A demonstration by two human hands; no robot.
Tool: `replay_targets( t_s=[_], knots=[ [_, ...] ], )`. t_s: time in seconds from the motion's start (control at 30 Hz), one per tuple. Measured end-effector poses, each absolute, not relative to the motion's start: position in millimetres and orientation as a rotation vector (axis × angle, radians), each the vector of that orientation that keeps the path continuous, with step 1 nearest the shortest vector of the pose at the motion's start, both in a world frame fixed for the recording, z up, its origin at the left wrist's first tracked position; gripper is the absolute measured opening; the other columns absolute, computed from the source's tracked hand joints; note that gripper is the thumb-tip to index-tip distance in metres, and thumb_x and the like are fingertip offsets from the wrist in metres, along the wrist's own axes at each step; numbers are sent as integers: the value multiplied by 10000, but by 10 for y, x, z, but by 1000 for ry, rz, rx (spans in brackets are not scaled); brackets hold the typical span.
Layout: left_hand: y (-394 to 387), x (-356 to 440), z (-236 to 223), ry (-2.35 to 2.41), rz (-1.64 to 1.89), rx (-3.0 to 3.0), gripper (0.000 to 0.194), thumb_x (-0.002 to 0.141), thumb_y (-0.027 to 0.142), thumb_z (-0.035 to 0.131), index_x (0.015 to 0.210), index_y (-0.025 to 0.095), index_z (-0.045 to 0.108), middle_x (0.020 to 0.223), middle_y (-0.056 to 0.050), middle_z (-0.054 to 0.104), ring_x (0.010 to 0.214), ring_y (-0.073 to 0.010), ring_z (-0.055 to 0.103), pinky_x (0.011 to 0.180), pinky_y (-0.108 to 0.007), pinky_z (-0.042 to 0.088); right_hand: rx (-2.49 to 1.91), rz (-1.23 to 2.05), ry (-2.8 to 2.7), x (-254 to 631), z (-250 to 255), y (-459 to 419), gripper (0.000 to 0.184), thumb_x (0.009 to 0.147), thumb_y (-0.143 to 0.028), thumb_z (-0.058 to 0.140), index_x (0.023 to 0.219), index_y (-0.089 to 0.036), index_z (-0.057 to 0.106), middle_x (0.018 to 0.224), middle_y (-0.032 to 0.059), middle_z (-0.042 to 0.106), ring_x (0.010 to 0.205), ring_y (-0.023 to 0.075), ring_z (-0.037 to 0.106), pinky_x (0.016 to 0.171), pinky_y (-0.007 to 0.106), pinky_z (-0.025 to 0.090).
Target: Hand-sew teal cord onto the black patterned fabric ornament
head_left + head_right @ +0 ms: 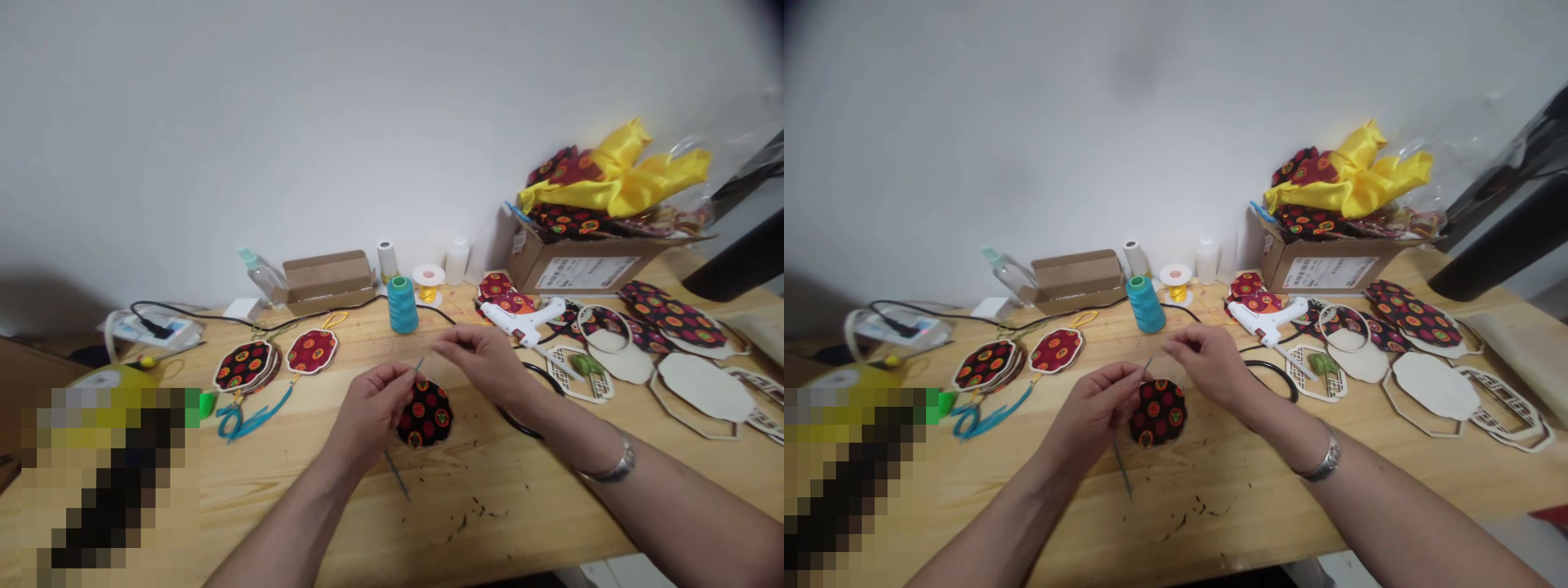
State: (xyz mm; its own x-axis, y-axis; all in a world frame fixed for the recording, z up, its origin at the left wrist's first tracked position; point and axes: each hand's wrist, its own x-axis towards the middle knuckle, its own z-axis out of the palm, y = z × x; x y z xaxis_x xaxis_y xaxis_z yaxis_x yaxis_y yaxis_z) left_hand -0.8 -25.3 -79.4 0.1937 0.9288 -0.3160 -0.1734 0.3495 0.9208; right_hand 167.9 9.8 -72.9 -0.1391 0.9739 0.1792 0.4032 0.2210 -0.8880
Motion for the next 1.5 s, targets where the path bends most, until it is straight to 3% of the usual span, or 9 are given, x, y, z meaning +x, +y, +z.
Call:
replay_targets(
  t_s=[0.17, 0.43, 0.7, 1.1, 1.2, 1.27, 1.33, 1.4, 1.5],
  knots=[
    [-251, -4, -766, 1131, 982, 861, 216, 681, 340, 668, 726, 130, 647, 434, 70, 391, 396, -30, 268, 387, -171, 152, -1424, 287, -2216, 1934, -634, 226, 141, 787, -165, 540, 748, -161, 675, 774, 68, 608, 762, 175, 495, 683, 294, 370],
    [-231, -18, -795, 1112, 1007, 849, 216, 692, 335, 656, 754, 129, 645, 448, 74, 372, 395, -27, 271, 387, -168, 161, -1187, 241, -2726, 1917, -687, 212, 137, 756, -136, 599, 827, -208, 692, 856, 65, 606, 882, 207, 443, 760, 333, 326],
    [-239, -20, -790, 1086, 1018, 836, 209, 723, 337, 635, 771, 133, 628, 464, 78, 370, 400, -27, 266, 389, -169, 162, -1107, 110, -2774, 1890, -828, 230, 90, 787, -178, 578, 761, -196, 662, 849, 63, 561, 859, 198, 404, 692, 316, 304],
    [-256, -11, -751, 1122, 991, 978, 249, 714, 375, 634, 806, 146, 670, 490, 54, 452, 408, -42, 272, 411, -192, 196, -980, 562, -2440, 1842, -753, 198, 129, 794, -110, 539, 709, -157, 623, 861, 59, 562, 892, 171, 449, 806, 312, 390],
    [-267, -2, -737, 1136, 962, 1028, 214, 714, 360, 636, 769, 160, 691, 805, -34, 636, 510, -64, 433, 466, -199, 290, -899, 637, -2353, 1838, -713, 171, 112, 796, -122, 547, 736, -166, 630, 842, 46, 552, 875, 162, 467, 806, 316, 396],
    [-274, 6, -732, 1115, 946, 1078, 191, 724, 339, 628, 743, 167, 706, 1069, -71, 619, 706, -121, 537, 550, -210, 349, -878, 678, -2309, 1838, -698, 156, 98, 795, -129, 558, 747, -167, 634, 850, 40, 545, 876, 154, 474, 804, 305, 396],
    [-279, 10, -734, 1087, 928, 1125, 179, 738, 320, 615, 771, 177, 718, 1164, -71, 584, 846, -160, 543, 608, -214, 364, -870, 721, -2273, 1839, -687, 143, 79, 791, -136, 572, 749, -168, 631, 865, 35, 540, 886, 146, 480, 801, 289, 396],
    [-281, 10, -740, 1086, 902, 1156, 190, 747, 317, 604, 805, 178, 719, 1079, -69, 622, 806, -149, 538, 590, -210, 353, -857, 766, -2246, 1838, -677, 131, 64, 787, -139, 578, 747, -167, 620, 874, 30, 538, 878, 138, 490, 785, 275, 401],
    [-280, 3, -754, 1113, 869, 1146, 225, 739, 349, 607, 815, 163, 708, 694, -21, 624, 535, -85, 439, 481, -201, 285, -843, 814, -2212, 1824, -674, 122, 53, 785, -149, 576, 744, -167, 604, 874, 29, 541, 854, 133, 504, 756, 266, 410]
  ],
)
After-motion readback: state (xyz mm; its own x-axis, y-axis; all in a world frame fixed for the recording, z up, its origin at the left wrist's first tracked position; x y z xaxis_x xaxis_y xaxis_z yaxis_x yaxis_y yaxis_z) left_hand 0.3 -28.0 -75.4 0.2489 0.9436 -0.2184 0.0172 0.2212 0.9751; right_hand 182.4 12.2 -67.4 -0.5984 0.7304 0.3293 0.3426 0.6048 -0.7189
